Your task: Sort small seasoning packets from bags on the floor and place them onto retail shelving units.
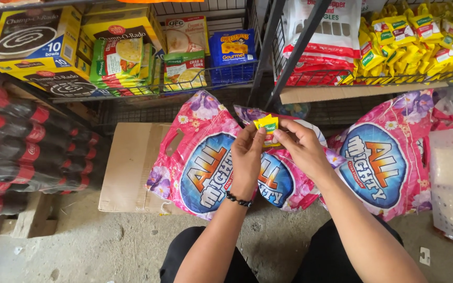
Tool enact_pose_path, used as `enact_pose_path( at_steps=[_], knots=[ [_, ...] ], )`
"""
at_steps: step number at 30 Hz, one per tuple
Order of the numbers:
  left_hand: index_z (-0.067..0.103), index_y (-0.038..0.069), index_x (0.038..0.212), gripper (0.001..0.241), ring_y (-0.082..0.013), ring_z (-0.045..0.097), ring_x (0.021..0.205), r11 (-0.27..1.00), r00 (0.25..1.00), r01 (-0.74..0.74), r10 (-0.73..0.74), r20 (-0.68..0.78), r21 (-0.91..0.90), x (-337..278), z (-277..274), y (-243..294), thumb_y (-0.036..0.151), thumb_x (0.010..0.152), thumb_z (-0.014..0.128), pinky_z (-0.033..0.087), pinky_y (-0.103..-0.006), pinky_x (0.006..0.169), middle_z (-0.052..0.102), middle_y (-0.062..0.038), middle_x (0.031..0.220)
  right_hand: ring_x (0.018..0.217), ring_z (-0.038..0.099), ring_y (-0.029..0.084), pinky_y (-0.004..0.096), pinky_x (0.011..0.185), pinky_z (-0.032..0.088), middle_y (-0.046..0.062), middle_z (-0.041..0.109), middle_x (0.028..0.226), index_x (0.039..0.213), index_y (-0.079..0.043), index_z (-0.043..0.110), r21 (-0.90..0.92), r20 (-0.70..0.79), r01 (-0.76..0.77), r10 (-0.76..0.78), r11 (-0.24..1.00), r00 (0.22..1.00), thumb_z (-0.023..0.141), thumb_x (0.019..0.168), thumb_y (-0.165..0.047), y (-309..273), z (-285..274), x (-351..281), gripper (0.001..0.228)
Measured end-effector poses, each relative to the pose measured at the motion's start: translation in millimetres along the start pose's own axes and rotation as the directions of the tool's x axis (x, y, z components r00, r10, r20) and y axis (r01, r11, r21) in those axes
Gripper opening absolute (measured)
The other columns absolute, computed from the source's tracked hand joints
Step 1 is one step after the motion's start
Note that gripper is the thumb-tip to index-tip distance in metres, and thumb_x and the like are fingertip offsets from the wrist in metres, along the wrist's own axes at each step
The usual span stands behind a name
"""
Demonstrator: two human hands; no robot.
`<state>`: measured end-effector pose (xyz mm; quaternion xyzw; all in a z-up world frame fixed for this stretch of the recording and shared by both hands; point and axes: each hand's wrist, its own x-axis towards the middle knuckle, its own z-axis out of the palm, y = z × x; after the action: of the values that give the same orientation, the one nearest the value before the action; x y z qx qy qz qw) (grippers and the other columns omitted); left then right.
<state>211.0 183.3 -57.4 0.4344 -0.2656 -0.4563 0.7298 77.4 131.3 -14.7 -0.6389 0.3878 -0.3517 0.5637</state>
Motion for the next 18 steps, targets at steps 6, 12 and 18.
enact_pose_path(
  at_steps=[6,12,18],
  knots=[
    [0.064,-0.006,0.129,0.035,-0.0080,0.069,0.096,0.994,0.995,-0.065,0.058,0.076,0.089,-8.3,8.1,22.5,0.009,0.099,0.067,0.057,-0.0222,0.082,0.073,-0.005,0.110,0.100,0.067,0.008,0.025,0.089,0.056,0.003,0.071,0.115,0.133,0.001,0.064,0.095,-0.019,0.056,-0.054,0.994,0.998,0.060,0.103,-0.011,10.1,1.4,3.6,0.032],
    [0.065,-0.007,0.129,0.034,-0.0074,0.068,0.092,0.985,0.993,-0.100,0.091,0.070,0.138,-10.2,5.8,27.2,0.009,0.099,0.069,0.056,-0.0216,0.079,0.073,-0.006,0.108,0.103,0.068,0.008,0.024,0.089,0.057,0.005,0.072,0.117,0.132,0.001,0.064,0.063,0.006,0.073,-0.074,0.995,0.997,0.059,0.104,-0.011,-9.6,7.6,-1.9,0.031],
    [0.063,-0.006,0.133,0.037,-0.0070,0.067,0.091,0.983,0.994,-0.097,0.087,0.066,0.158,-15.2,8.9,32.4,0.009,0.099,0.068,0.055,-0.0212,0.077,0.073,-0.006,0.108,0.097,0.070,0.009,0.025,0.086,0.059,0.006,0.073,0.110,0.130,0.001,0.066,0.024,-0.021,0.045,-0.045,0.999,0.999,0.063,0.102,-0.012,-12.4,6.5,-1.4,0.031]
  ],
)
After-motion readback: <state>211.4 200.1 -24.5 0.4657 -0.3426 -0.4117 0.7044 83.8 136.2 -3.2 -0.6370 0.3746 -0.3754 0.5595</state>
